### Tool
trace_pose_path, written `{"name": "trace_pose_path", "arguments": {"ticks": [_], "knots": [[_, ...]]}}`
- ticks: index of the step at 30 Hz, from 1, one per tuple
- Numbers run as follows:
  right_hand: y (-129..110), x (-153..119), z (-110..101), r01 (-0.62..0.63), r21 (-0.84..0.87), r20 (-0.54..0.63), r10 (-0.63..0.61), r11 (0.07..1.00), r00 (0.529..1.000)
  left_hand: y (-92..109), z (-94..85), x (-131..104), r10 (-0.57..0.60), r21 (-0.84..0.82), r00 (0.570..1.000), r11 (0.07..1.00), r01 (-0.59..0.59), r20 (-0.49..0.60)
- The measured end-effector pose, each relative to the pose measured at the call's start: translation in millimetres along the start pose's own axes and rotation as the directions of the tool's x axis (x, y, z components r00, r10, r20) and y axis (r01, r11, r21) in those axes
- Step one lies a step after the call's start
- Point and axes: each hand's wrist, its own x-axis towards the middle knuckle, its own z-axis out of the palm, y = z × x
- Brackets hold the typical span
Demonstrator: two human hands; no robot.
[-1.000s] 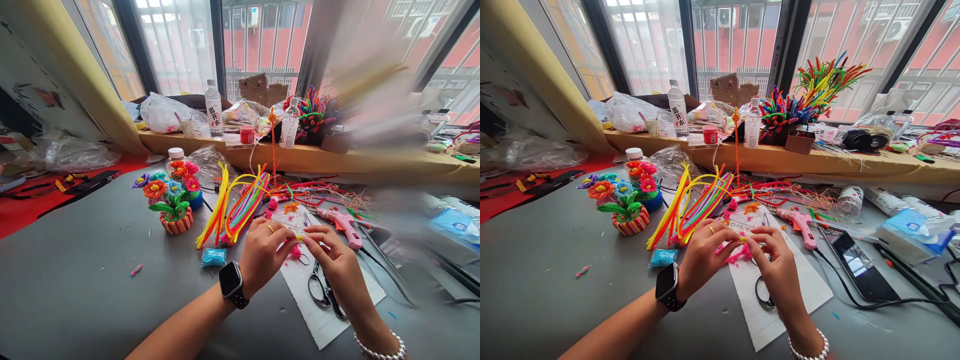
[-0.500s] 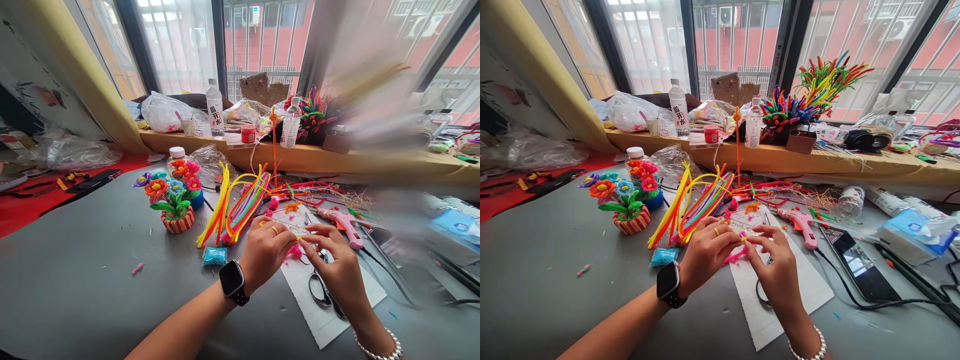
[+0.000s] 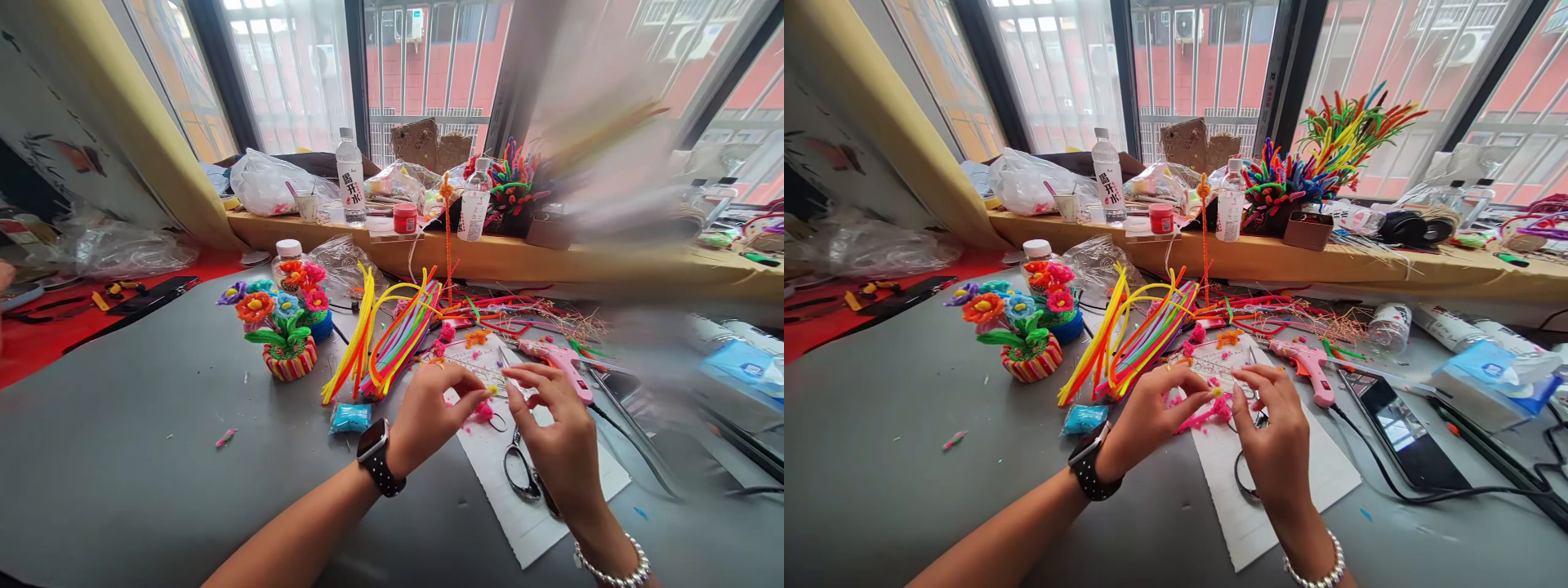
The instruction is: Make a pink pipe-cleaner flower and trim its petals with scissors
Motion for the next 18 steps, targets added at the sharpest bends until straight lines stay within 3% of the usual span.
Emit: {"name": "trace_pose_path", "arguments": {"ticks": [8, 13, 18], "knots": [[-3.1, 3.3, -5.5, -0.126, 0.167, 0.179, 0.095, 0.978, 0.979, -0.6, -2.6, 1.5, -0.085, -0.130, 0.995, 0.987, 0.091, 0.051], [-1.4, 2.1, -4.1, -0.142, 0.167, 0.189, 0.110, 0.976, 0.976, -2.5, -1.3, 1.6, -0.117, -0.157, 0.992, 0.980, 0.123, 0.046], [-0.4, 2.0, -3.1, -0.069, 0.098, 0.168, 0.052, 0.993, 0.984, -2.6, 0.1, 0.8, -0.103, -0.096, 0.994, 0.990, 0.107, 0.040]]}}
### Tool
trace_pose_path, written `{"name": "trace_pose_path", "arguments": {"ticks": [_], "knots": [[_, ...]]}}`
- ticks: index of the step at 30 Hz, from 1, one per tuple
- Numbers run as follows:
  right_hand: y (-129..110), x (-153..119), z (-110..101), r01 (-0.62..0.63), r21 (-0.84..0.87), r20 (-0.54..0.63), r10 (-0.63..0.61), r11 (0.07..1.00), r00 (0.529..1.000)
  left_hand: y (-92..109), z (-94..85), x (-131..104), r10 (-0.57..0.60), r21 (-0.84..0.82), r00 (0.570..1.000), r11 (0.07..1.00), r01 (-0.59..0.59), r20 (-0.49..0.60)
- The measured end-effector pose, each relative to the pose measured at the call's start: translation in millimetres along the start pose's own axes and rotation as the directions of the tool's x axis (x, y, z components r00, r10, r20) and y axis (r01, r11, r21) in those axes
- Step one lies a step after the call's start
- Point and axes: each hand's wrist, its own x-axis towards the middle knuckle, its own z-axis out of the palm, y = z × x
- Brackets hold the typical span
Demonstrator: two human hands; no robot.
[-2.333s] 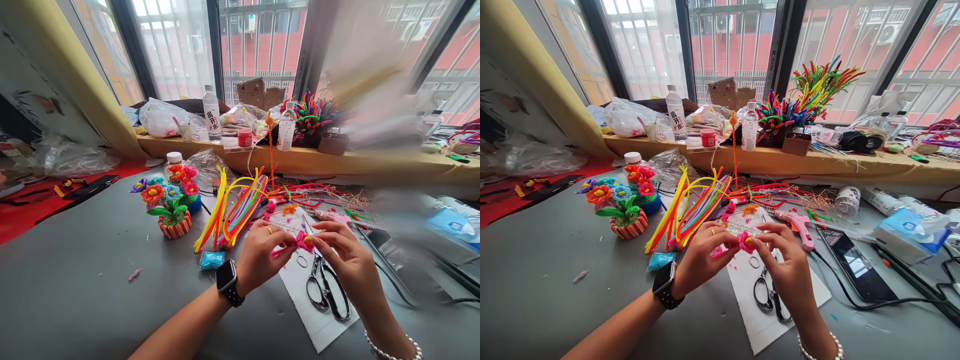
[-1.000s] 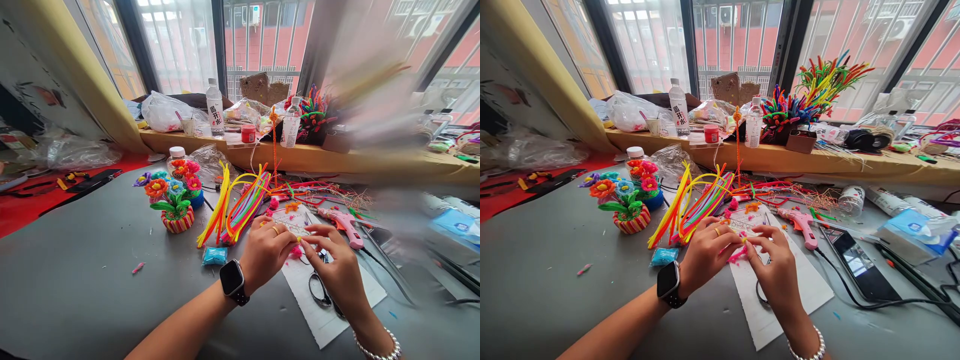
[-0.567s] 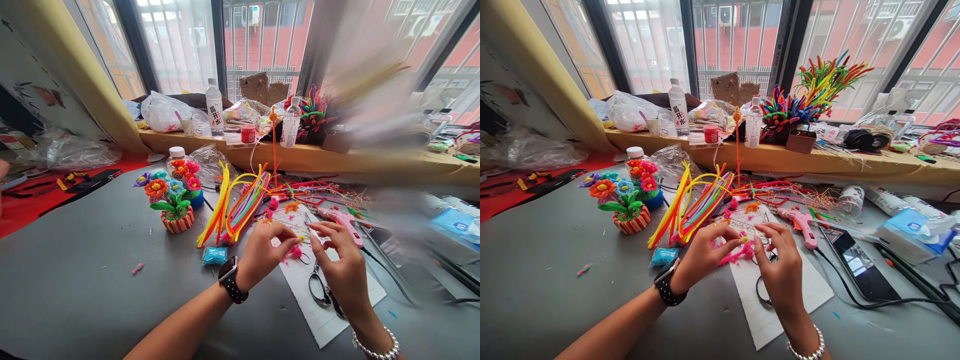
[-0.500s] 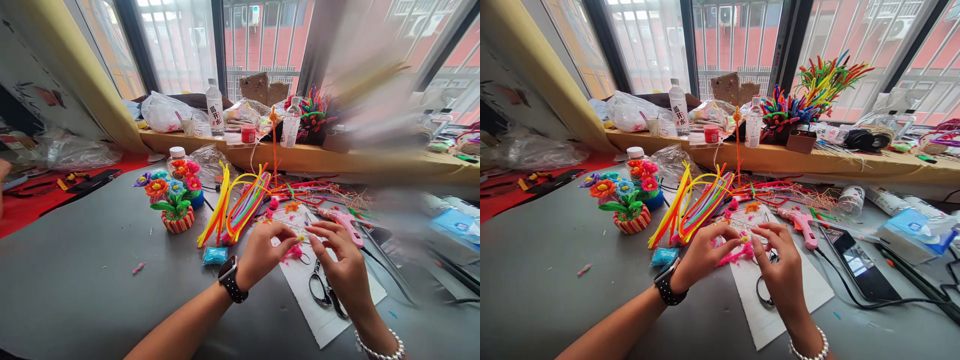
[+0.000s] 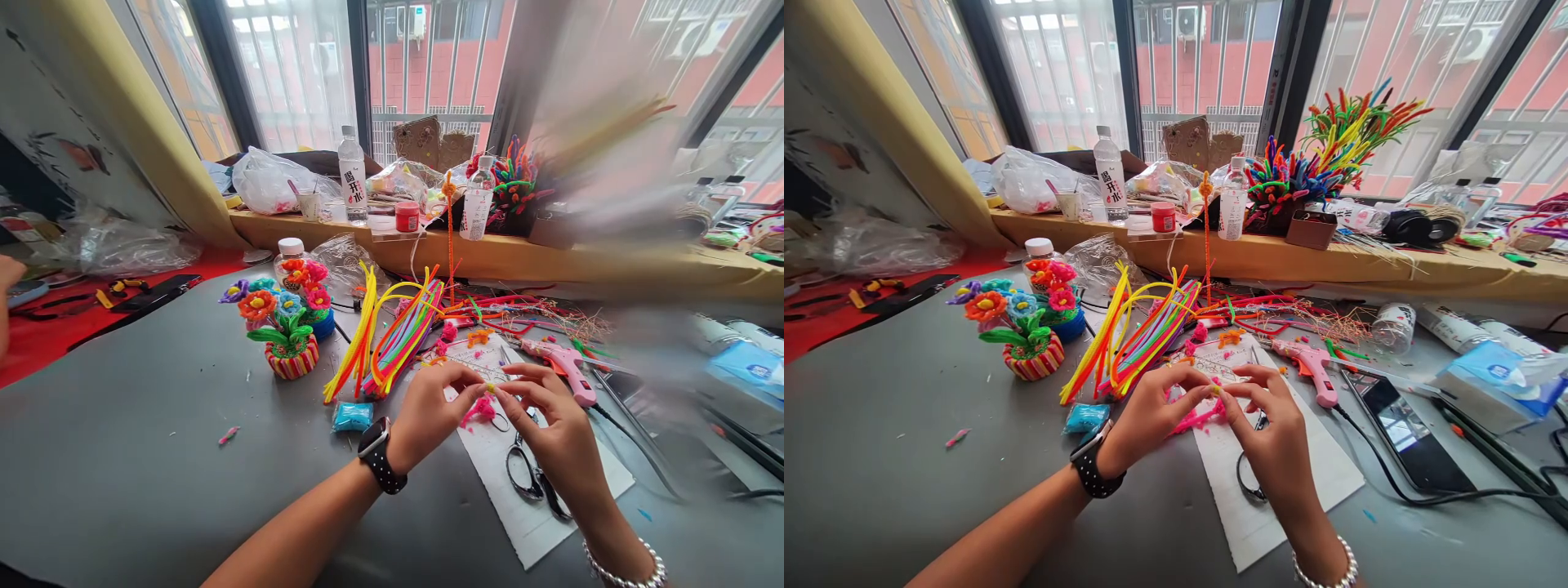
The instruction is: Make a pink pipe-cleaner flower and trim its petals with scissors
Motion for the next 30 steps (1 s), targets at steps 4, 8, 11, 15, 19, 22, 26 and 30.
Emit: {"name": "trace_pose_path", "arguments": {"ticks": [4, 8, 11, 15, 19, 22, 26, 30], "knots": [[3, 0, 1, 0.140, -0.130, -0.025, -0.145, 0.982, 0.989, 0, 1.7, -2, 0.074, 0.213, 0.997, 0.975, -0.069, -0.017], [8, -1, 5, 0.314, -0.289, -0.013, -0.331, 0.904, 0.943, -4, 4.3, -3, 0.177, 0.377, 0.984, 0.913, -0.158, -0.018], [8, -3, 9, 0.406, -0.405, 0.010, -0.439, 0.819, 0.898, -8, 6.4, -4, 0.224, 0.422, 0.975, 0.884, -0.199, -0.008], [3, -6, 13, 0.475, -0.529, 0.034, -0.542, 0.703, 0.840, -7, 7.8, -5, 0.183, 0.432, 0.983, 0.887, -0.166, 0.003], [0, -8, 14, 0.502, -0.558, 0.055, -0.574, 0.662, 0.817, -2, 6.7, -5, 0.102, 0.410, 0.995, 0.907, -0.099, 0.015], [2, -8, 14, 0.479, -0.522, 0.009, -0.556, 0.706, 0.831, 0, 5.2, -5, 0.077, 0.382, 0.997, 0.921, -0.079, 0.020], [5, -7, 13, 0.409, -0.416, -0.074, -0.479, 0.812, 0.875, 0, 3.9, -4, 0.067, 0.335, 0.998, 0.939, -0.070, 0.020], [3, -3, 8, 0.194, -0.269, -0.189, -0.250, 0.943, 0.950, 1, 2.5, -4, 0.044, 0.271, 0.999, 0.961, -0.045, 0.011]]}}
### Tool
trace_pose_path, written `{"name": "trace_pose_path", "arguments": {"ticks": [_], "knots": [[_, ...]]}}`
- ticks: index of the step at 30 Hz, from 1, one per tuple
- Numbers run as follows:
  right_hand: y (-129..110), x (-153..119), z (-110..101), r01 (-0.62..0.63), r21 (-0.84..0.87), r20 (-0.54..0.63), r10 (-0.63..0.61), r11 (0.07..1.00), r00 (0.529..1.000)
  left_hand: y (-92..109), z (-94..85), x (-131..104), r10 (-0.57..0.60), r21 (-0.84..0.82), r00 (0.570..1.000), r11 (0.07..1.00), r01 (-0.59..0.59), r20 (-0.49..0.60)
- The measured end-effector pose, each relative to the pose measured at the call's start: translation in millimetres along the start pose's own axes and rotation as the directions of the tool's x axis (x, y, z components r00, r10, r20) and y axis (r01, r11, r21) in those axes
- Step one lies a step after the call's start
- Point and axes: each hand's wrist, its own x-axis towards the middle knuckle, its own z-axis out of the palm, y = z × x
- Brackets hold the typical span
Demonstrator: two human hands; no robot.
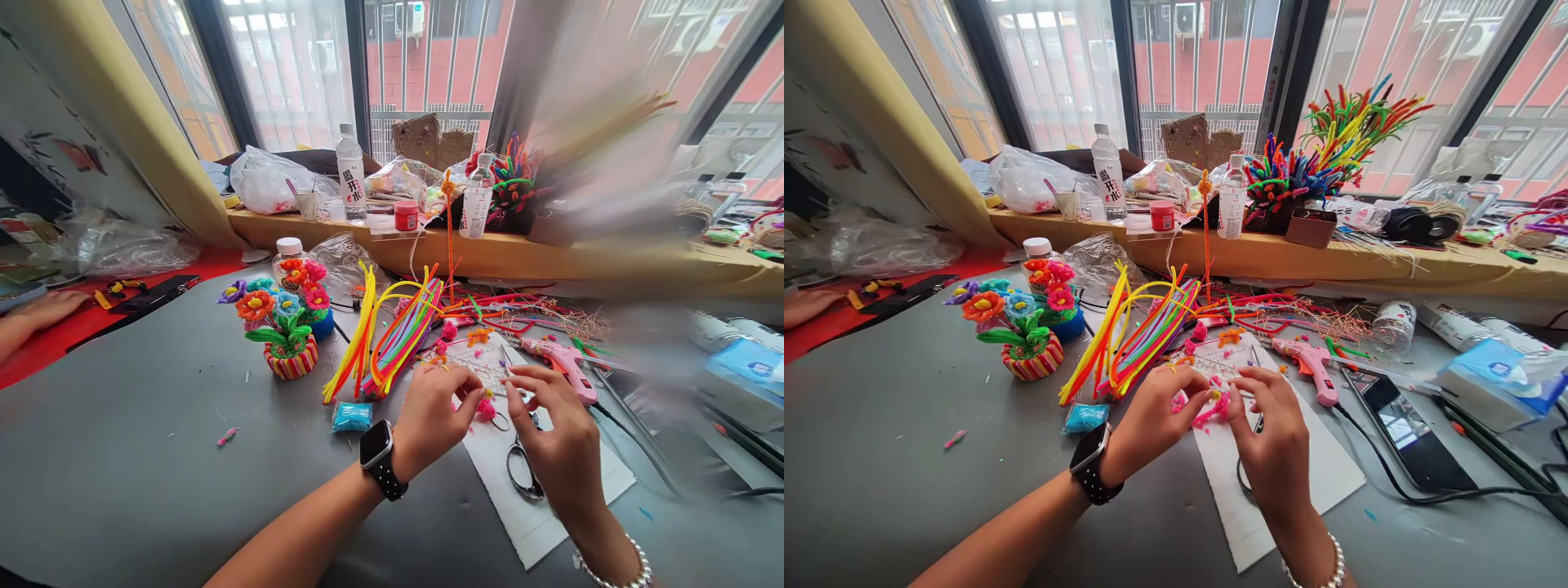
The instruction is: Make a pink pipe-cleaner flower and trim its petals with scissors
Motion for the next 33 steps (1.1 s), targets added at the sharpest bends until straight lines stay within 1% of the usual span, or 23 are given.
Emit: {"name": "trace_pose_path", "arguments": {"ticks": [2, 3, 7, 9, 11, 14, 17, 19, 23, 27, 31, 33], "knots": [[-0.8, 2.6, -2.5, -0.129, 0.069, 0.041, 0.126, 0.989, 0.991, 0.8, -1.2, 0.5, -0.007, -0.039, 1.000, 0.999, 0.007, -0.002], [-1.2, 3.7, -3.5, -0.175, 0.110, 0.080, 0.167, 0.978, 0.983, 1.2, -1.7, 0.8, -0.006, -0.062, 1.000, 0.998, 0.007, 0.002], [-1.9, 5.3, -4.3, -0.288, 0.263, 0.278, 0.213, 0.921, 0.937, 1.1, -2.9, 1.6, 0.002, -0.121, 1.000, 0.993, -0.001, 0.008], [-1.4, 4.4, -3.5, -0.347, 0.315, 0.336, 0.239, 0.883, 0.911, 0.5, -2.4, 1.4, 0.010, -0.086, 1.000, 0.996, -0.011, -0.011], [-0.4, 3.3, -2.7, -0.404, 0.349, 0.368, 0.273, 0.846, 0.889, -0.1, -1.2, 0.8, 0.040, -0.011, 0.999, 0.999, -0.040, -0.036], [0.4, 2.5, -1.9, -0.436, 0.362, 0.371, 0.302, 0.824, 0.878, -0.5, 1.0, -0.5, 0.131, 0.109, 0.990, 0.986, -0.126, -0.046], [0.1, 2.7, -1.6, -0.425, 0.350, 0.334, 0.312, 0.835, 0.889, -0.3, 2.8, -1.6, 0.209, 0.189, 0.978, 0.962, -0.199, -0.031], [0.0, 3.1, -1.6, -0.415, 0.347, 0.321, 0.309, 0.841, 0.895, -0.3, 3.6, -1.8, 0.229, 0.215, 0.973, 0.952, -0.219, -0.022], [0.9, 3.4, -1.8, -0.415, 0.366, 0.336, 0.298, 0.833, 0.894, -1.1, 4.1, -1.2, 0.212, 0.201, 0.977, 0.958, -0.206, -0.012], [2.0, 2.7, -2.0, -0.431, 0.352, 0.329, 0.322, 0.831, 0.888, -2.8, 4.6, -0.8, 0.210, 0.194, 0.978, 0.959, -0.204, -0.010], [1.2, 1.8, -1.3, -0.366, 0.307, 0.273, 0.287, 0.878, 0.918, -2.8, 5.0, -1.2, 0.200, 0.178, 0.980, 0.965, -0.194, -0.016], [0.3, 1.7, -1.2, -0.319, 0.280, 0.243, 0.254, 0.906, 0.936, -1.8, 4.5, -1.2, 0.164, 0.134, 0.986, 0.978, -0.161, -0.011]]}}
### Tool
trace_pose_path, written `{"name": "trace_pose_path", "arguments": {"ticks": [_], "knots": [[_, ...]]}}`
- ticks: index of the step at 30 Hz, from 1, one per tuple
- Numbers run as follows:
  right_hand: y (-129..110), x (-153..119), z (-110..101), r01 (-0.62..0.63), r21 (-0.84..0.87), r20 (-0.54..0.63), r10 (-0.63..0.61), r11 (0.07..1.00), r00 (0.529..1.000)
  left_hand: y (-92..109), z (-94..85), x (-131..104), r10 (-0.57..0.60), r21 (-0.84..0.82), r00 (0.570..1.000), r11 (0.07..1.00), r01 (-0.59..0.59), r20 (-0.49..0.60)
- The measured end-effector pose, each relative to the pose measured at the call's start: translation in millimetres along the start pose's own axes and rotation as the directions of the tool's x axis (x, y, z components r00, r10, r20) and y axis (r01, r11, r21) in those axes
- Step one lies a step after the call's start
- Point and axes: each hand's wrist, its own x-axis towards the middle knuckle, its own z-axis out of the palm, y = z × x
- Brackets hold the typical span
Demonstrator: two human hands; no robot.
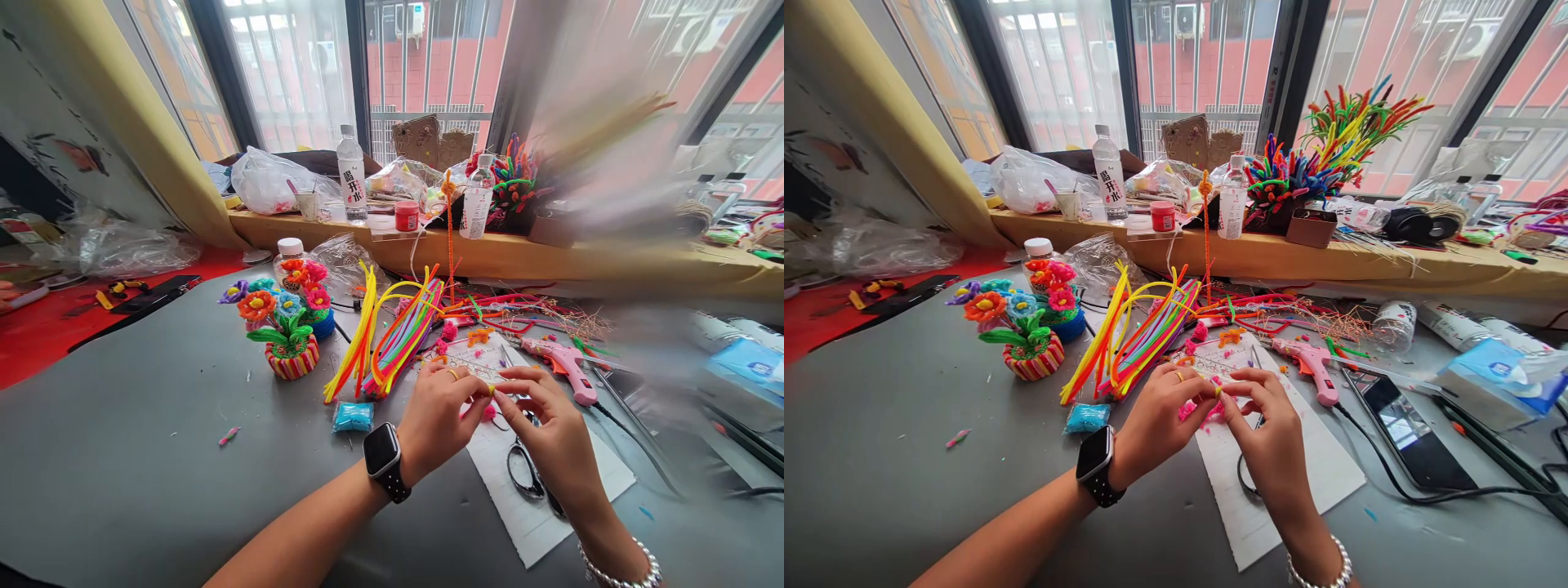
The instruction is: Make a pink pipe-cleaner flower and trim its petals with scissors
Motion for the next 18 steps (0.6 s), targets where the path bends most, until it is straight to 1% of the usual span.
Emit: {"name": "trace_pose_path", "arguments": {"ticks": [4, 6, 9, 12, 15, 18], "knots": [[-2.0, -0.4, -0.3, 0.062, -0.093, -0.016, -0.063, 0.994, 0.998, 0.9, -2.2, 1.2, -0.091, -0.168, 0.994, 0.981, 0.100, 0.066], [-2.7, -0.6, -0.1, 0.102, -0.152, -0.022, -0.106, 0.983, 0.994, 0.5, -2.7, 1.5, -0.115, -0.201, 0.991, 0.971, 0.126, 0.067], [-1.8, -1.0, 1.5, 0.210, -0.273, -0.027, -0.226, 0.939, 0.974, -0.9, -1.9, 1.1, -0.131, -0.143, 0.991, 0.981, 0.133, 0.022], [1.1, -1.4, 3.6, 0.314, -0.356, -0.005, -0.337, 0.880, 0.941, -2.4, 0.0, 0.2, -0.106, -0.101, 0.994, 0.989, 0.105, -0.009], [3.6, -1.7, 4.6, 0.353, -0.389, -0.004, -0.385, 0.851, 0.923, -3.4, 1.1, -0.1, -0.099, -0.110, 0.995, 0.989, 0.096, -0.027], [5.0, -1.7, 4.8, 0.351, -0.397, -0.011, -0.387, 0.848, 0.922, -3.4, 1.3, 0.1, -0.108, -0.123, 0.993, 0.987, 0.101, -0.047]]}}
